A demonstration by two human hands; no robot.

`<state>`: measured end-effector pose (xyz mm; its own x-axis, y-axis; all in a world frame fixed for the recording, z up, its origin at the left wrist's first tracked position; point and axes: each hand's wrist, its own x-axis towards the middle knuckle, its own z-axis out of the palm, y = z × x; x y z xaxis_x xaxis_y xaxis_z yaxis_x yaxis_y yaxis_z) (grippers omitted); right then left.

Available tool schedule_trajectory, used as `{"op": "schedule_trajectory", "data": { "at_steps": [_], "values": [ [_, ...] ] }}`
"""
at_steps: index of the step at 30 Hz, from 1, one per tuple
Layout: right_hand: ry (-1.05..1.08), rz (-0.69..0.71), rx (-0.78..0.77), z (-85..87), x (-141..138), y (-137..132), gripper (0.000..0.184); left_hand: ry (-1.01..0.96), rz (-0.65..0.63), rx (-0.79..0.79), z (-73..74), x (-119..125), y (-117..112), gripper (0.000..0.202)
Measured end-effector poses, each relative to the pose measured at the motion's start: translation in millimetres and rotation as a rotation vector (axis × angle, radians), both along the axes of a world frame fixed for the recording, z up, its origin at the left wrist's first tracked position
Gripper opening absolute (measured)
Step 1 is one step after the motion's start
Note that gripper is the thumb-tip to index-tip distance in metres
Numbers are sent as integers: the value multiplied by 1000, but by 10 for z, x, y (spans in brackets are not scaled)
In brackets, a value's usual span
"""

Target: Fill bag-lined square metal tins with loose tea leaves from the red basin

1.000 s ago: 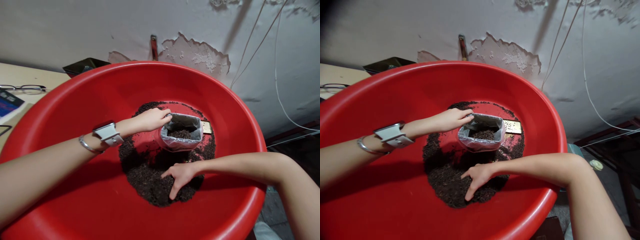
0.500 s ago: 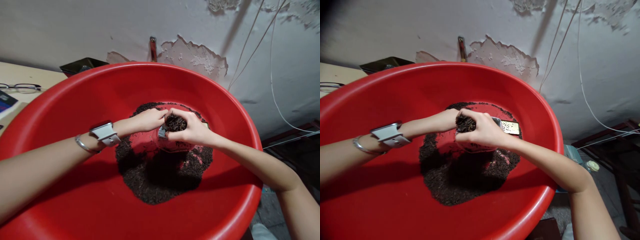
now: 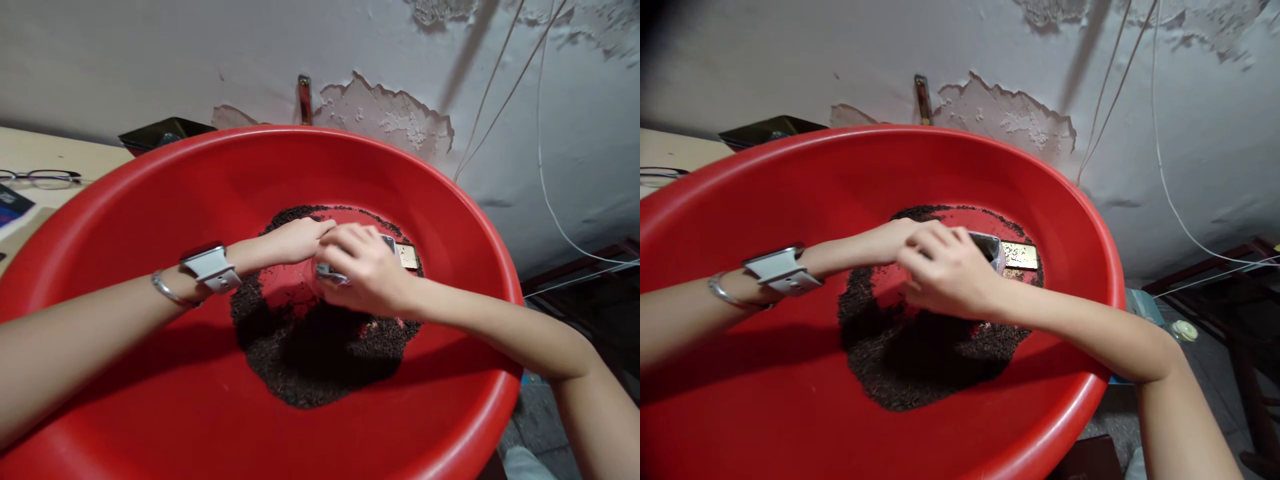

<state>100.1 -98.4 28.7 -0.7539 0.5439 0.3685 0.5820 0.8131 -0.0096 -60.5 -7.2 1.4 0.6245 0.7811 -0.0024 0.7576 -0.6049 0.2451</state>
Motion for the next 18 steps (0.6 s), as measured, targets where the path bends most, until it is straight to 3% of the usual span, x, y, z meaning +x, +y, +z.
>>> {"op": "schedule_trajectory", "data": {
  "at_steps": [3, 5, 8, 11, 18],
  "values": [
    [-263, 311, -96, -281, -95, -180, 26, 12, 26, 4, 54, 18, -41, 37],
    [-410, 398, -239, -531, -92, -249, 41, 16, 32, 7, 93, 33, -70, 36],
    [-561, 214, -615, -880, 9, -236, 76, 46, 44, -2, 125, 52, -91, 35],
    [-540, 18, -925, -1081, 121, -173, 90, 48, 46, -11, 118, 53, -84, 34],
    [-337, 29, -1155, -1174, 108, -265, 102, -3, 29, 4, 47, 22, -35, 29]
  ]
}}
